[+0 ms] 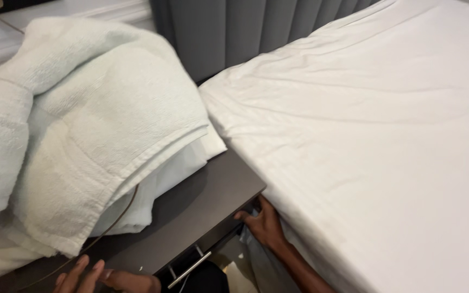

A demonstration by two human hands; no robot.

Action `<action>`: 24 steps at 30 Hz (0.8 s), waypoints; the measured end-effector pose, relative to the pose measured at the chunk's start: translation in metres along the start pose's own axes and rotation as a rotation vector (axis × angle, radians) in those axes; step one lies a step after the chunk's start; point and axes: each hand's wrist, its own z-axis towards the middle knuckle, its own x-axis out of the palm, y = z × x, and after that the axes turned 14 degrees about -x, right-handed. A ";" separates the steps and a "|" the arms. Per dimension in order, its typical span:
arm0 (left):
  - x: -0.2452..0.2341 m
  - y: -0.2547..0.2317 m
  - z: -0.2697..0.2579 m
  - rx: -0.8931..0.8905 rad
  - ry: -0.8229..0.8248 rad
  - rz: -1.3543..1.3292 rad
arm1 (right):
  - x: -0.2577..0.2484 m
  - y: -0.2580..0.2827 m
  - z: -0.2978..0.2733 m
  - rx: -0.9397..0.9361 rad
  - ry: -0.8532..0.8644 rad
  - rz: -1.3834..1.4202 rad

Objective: The person spreads a white fitted sheet over a mattress, smoothing the surface and tucking the edges under the mattress at each corner. The person works around the bed, adjusting the sheet to fit snugly and ensuring the surface is flat.

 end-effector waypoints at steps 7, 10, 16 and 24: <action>-0.045 -0.212 0.023 -0.150 0.040 -0.080 | -0.029 0.030 -0.019 -0.055 0.152 -0.224; -0.036 -0.246 -0.001 0.206 0.524 -0.613 | -0.029 -0.029 -0.027 0.095 0.139 -0.191; 0.070 -0.313 -0.079 -1.051 1.277 -0.674 | -0.042 -0.077 -0.072 0.529 -0.148 0.673; 0.143 -0.323 -0.118 -1.369 1.161 -0.379 | -0.055 -0.014 -0.082 0.631 -0.479 0.987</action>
